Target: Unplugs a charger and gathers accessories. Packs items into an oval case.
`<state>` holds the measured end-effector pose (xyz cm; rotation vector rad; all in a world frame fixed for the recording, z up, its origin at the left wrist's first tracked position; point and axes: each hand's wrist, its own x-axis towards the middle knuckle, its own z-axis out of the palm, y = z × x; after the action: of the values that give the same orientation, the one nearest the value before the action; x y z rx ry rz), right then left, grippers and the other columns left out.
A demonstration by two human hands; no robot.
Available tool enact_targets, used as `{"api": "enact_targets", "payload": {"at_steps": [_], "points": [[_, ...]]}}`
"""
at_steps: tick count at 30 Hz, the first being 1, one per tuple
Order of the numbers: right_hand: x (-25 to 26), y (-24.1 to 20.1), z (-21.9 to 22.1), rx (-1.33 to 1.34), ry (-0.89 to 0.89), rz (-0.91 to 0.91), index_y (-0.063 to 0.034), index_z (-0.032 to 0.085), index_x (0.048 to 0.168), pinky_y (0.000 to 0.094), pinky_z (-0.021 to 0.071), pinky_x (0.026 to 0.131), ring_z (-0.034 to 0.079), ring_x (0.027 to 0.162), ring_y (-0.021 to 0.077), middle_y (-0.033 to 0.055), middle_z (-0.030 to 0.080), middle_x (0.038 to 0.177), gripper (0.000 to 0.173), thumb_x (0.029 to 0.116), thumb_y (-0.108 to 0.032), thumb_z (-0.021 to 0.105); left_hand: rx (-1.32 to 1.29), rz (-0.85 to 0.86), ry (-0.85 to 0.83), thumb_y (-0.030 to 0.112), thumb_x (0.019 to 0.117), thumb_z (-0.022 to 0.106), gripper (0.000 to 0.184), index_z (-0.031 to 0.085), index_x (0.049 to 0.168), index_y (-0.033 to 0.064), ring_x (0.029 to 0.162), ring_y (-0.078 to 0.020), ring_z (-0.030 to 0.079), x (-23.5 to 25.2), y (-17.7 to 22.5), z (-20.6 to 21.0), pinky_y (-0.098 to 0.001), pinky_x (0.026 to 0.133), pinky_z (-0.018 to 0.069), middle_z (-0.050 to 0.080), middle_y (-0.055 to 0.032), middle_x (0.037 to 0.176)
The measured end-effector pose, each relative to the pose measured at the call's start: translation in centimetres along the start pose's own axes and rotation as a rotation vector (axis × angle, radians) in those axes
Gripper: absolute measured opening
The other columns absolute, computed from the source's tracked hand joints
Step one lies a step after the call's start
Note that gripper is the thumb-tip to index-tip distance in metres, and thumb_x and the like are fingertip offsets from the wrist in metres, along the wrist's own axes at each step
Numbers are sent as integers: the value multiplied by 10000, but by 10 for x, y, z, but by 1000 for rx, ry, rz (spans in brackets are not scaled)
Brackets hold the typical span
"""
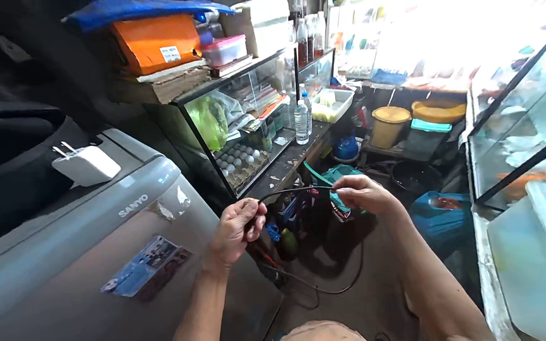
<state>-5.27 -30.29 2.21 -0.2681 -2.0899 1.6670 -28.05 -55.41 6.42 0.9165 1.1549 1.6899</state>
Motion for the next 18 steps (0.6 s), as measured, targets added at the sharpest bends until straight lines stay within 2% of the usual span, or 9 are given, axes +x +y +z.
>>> {"api": "enact_targets", "payload": {"at_steps": [2,3,4,6,7,11,13,16,18], "points": [[-8,6,-8,101,63,3,-151,711,950,142,420,495,491,506,-35,-116,594,630,156,955,-121,558,82,-56,11,89,1083,304,376,650,941,54,491,17,543,-4,-3,-4,-118,478,470,632,54,646],[-8,0,-7,96,76,-1,-134,715,938,129,403,479,475,495,-45,-116,593,624,163,957,-94,558,136,-82,-14,98,1089,308,364,654,991,41,558,-10,607,-6,-5,-3,-150,543,528,671,40,700],[-6,-10,-5,46,64,-2,-108,712,933,120,392,478,464,497,-53,-115,590,628,159,955,-61,562,180,-92,-55,105,1090,311,350,650,1071,22,679,-53,682,-6,-6,1,-207,663,592,713,18,794],[2,-33,5,-151,-29,-26,-42,716,937,126,415,522,483,546,-54,-92,606,672,116,939,-36,600,223,-84,-135,127,1080,318,361,612,1223,-27,903,-136,737,-2,-9,10,-311,862,609,758,-46,994],[8,-45,13,-267,-100,-56,-17,721,940,141,446,569,513,594,-48,-67,628,709,101,940,-44,624,250,-88,-144,143,1084,322,371,593,1267,-33,942,-146,735,1,-10,17,-319,878,604,754,-62,1051],[33,-78,65,-540,-268,-76,-18,744,942,256,525,694,610,718,42,22,689,799,98,938,-111,712,217,-123,-115,176,1116,315,394,528,1390,-12,875,-155,732,16,-22,39,-302,793,615,727,-103,1081],[39,-87,91,-621,-266,23,-6,695,967,349,537,727,636,746,131,74,680,829,119,932,-115,725,150,-101,-70,189,1125,280,377,569,1298,18,724,-128,703,22,-33,45,-270,663,611,721,-74,943],[44,-87,93,-616,-323,122,10,657,1056,362,537,730,634,747,157,101,677,866,207,913,-104,753,89,-100,6,190,1129,283,366,605,1166,22,497,-32,542,25,-40,44,-164,459,453,641,-12,682],[41,-81,74,-551,-367,188,27,645,1106,321,497,625,568,658,137,104,641,835,220,937,-88,727,67,-128,77,168,1130,302,361,597,1230,-16,441,-5,462,23,-37,41,-139,422,396,561,11,607]]}}
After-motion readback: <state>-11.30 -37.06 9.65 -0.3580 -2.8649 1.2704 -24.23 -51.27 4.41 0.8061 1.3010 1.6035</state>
